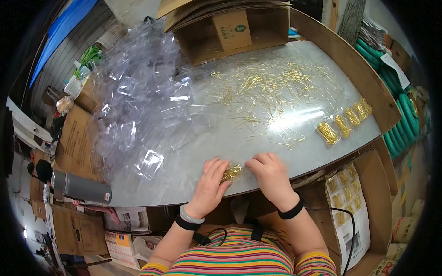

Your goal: Organizing and packing small metal components into boxes on a fabrication floor.

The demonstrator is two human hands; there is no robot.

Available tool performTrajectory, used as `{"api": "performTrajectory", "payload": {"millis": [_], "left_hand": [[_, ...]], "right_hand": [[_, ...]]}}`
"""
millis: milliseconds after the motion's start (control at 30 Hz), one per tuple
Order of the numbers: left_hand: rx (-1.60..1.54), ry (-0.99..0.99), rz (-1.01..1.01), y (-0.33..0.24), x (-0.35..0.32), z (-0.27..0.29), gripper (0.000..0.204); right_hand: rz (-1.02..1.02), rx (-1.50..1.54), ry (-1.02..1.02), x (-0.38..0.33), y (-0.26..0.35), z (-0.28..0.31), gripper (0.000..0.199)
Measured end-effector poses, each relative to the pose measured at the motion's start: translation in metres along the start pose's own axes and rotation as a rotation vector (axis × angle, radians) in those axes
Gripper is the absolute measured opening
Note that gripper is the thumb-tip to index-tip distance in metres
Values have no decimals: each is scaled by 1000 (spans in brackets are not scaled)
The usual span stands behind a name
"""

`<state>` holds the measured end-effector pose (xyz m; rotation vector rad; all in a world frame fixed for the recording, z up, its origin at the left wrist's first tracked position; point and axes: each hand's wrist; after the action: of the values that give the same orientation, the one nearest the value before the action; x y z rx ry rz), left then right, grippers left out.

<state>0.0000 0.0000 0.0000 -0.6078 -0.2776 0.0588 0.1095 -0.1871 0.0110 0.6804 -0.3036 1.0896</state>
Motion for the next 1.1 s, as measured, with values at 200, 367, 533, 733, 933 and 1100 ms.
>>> {"api": "performTrajectory", "payload": {"millis": [200,367,533,733,933,1100], "left_hand": [[-24,-26,11,-1,0,-3,58],[-78,-52,51,1,-2,-3,64],[-89,-96,85,-3,-4,-2,70],[-107,-68,48,8,-6,-1,70],[-201,-24,102,7,-8,3,70],[-295,29,105,4,-4,7,74]], "right_hand": [[-33,197,-128,12,14,-21,24],[-256,623,-122,10,21,-20,26],[-1,202,-106,10,29,-15,38],[150,122,166,10,20,-25,51],[98,122,145,11,23,-23,43],[205,73,157,9,27,-29,47]]}}
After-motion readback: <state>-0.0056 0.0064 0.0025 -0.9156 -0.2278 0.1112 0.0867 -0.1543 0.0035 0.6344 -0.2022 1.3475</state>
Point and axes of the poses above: each hand's wrist, its own x-axis towards the middle knuckle, its own z-axis out of the back of the hand, y = z × x, and after that the axes turned 11 degrees about z, right-handed
